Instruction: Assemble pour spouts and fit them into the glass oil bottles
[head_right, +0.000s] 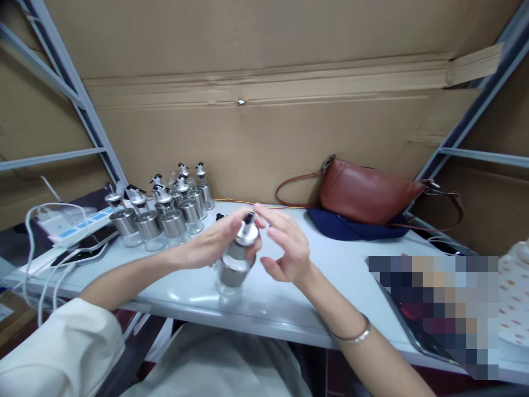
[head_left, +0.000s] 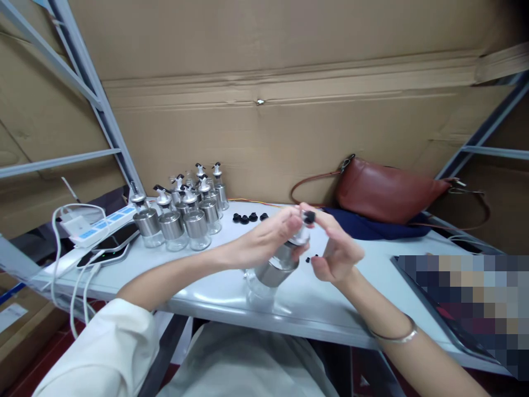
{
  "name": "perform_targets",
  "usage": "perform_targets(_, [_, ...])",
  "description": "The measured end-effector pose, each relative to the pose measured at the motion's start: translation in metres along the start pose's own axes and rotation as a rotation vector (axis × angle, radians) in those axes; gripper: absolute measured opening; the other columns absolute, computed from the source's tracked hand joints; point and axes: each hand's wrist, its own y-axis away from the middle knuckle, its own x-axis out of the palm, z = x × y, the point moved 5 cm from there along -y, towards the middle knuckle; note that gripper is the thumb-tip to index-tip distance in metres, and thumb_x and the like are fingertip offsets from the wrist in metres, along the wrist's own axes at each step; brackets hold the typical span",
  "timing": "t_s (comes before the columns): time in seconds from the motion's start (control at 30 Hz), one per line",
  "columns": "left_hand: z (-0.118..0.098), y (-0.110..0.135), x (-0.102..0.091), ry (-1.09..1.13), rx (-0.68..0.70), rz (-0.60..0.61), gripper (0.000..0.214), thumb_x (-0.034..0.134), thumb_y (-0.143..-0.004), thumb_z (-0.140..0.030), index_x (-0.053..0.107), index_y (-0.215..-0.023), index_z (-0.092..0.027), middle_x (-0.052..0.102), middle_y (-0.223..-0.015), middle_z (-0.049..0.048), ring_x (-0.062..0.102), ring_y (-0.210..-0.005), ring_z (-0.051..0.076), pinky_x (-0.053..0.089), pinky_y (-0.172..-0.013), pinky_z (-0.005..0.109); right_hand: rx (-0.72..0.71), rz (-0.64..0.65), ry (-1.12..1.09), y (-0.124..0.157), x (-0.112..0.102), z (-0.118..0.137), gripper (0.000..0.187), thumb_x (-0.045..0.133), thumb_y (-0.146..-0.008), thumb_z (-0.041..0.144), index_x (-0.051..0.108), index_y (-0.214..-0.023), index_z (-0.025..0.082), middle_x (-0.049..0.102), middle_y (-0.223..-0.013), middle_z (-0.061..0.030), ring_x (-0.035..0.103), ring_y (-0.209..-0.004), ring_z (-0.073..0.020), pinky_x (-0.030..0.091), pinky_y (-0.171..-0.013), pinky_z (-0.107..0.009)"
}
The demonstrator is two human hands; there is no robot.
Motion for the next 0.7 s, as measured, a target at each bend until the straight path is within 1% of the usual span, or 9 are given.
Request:
perform_targets(0.07, [-0.025,0.008,-0.019,0.041,0.091,-0.062,0.051,0.043,-0.083,-0.069,0.043,-0.098,-0.02,0.053,-0.07,-0.0034,0.055,-0.064,0.011,0.046,-0.062,0.026,0.078,-0.115,0.025,0.002,-0.009,-0.008,0.051,0.049,-0.09,0.034,0.035,-0.139,0.033,0.058,-0.132,-0.0087,0.061,-0.112,-0.0296,0.052,-0.087,-0.053])
perform_targets(0.13, [-0.061,0.02,-0.049,-0.011,0.265,-0.2,0.036,0.047,-0.089,-0.055,0.043,-0.098,-0.02,0.054,-0.069,-0.005,0.057,-0.065,0.01,0.047,-0.064,0.024,0.173,-0.209,0.077,0.004,-0.017,-0.017,0.046,0.047,-0.091,0.034,0.037,-0.136,0.032,0.061,-0.126,-0.0089,0.063,-0.107,-0.0275,0.052,-0.085,-0.051])
perform_targets(0.23, [-0.12,0.047,-0.106,-0.231,0.545,-0.493,0.012,0.048,-0.094,-0.026,0.043,-0.101,-0.017,0.055,-0.075,-0.0046,0.058,-0.069,0.007,0.046,-0.07,0.022,0.251,-0.246,0.139,0.006,-0.02,-0.024,0.041,0.046,-0.092,0.035,0.039,-0.132,0.03,0.062,-0.121,-0.0095,0.063,-0.104,-0.0258,0.053,-0.081,-0.046])
perform_targets(0.27, [-0.136,0.055,-0.124,-0.352,0.617,-0.538,0.018,0.051,-0.092,-0.019,0.041,-0.107,-0.016,0.056,-0.081,-0.0044,0.059,-0.076,0.007,0.046,-0.074,0.021,0.253,-0.232,0.142,0.006,-0.019,-0.024,0.041,0.047,-0.092,0.035,0.04,-0.131,0.03,0.062,-0.121,-0.0097,0.064,-0.103,-0.0255,0.053,-0.08,-0.045])
perform_targets(0.37, [-0.159,0.071,-0.182,-0.613,0.564,-0.691,0.033,0.06,-0.087,-0.014,0.042,-0.114,-0.016,0.052,-0.091,-0.0041,0.056,-0.084,0.004,0.044,-0.09,0.02,0.219,-0.157,0.13,0.008,-0.012,-0.023,0.042,0.049,-0.09,0.033,0.041,-0.131,0.029,0.062,-0.119,-0.0101,0.064,-0.099,-0.0251,0.053,-0.079,-0.045])
perform_targets(0.43, [-0.159,0.077,-0.22,-0.702,0.51,-0.797,0.035,0.065,-0.081,-0.008,0.044,-0.108,-0.016,0.052,-0.097,-0.0027,0.057,-0.085,0.006,0.047,-0.095,0.03,0.209,-0.122,0.132,0.009,-0.01,-0.023,0.04,0.049,-0.09,0.033,0.043,-0.129,0.028,0.063,-0.117,-0.0103,0.065,-0.097,-0.0257,0.053,-0.079,-0.047])
perform_targets(0.53, [-0.135,0.084,-0.273,-0.677,0.294,-1.032,0.038,0.064,-0.077,0.0,0.041,-0.103,-0.014,0.054,-0.093,-0.0018,0.058,-0.074,0.006,0.046,-0.099,0.048,0.219,-0.127,0.145,0.011,-0.01,-0.023,0.036,0.049,-0.089,0.033,0.046,-0.124,0.027,0.065,-0.11,-0.0103,0.066,-0.093,-0.0259,0.053,-0.076,-0.047])
perform_targets(0.6, [-0.113,0.088,-0.297,-0.647,0.124,-1.112,0.045,0.065,-0.074,0.005,0.04,-0.106,-0.014,0.056,-0.092,-0.0003,0.059,-0.076,0.007,0.044,-0.1,0.053,0.23,-0.144,0.149,0.012,-0.011,-0.023,0.035,0.048,-0.09,0.031,0.046,-0.124,0.027,0.066,-0.106,-0.0096,0.066,-0.09,-0.0249,0.054,-0.074,-0.045])
perform_targets(0.7, [-0.081,0.094,-0.315,-0.654,-0.114,-1.107,0.063,0.07,-0.066,0.008,0.039,-0.116,-0.012,0.058,-0.085,0.0012,0.061,-0.077,0.012,0.042,-0.094,0.065,0.228,-0.162,0.155,0.013,-0.011,-0.022,0.035,0.048,-0.09,0.027,0.045,-0.125,0.027,0.066,-0.101,-0.0076,0.066,-0.088,-0.0232,0.054,-0.072,-0.042])
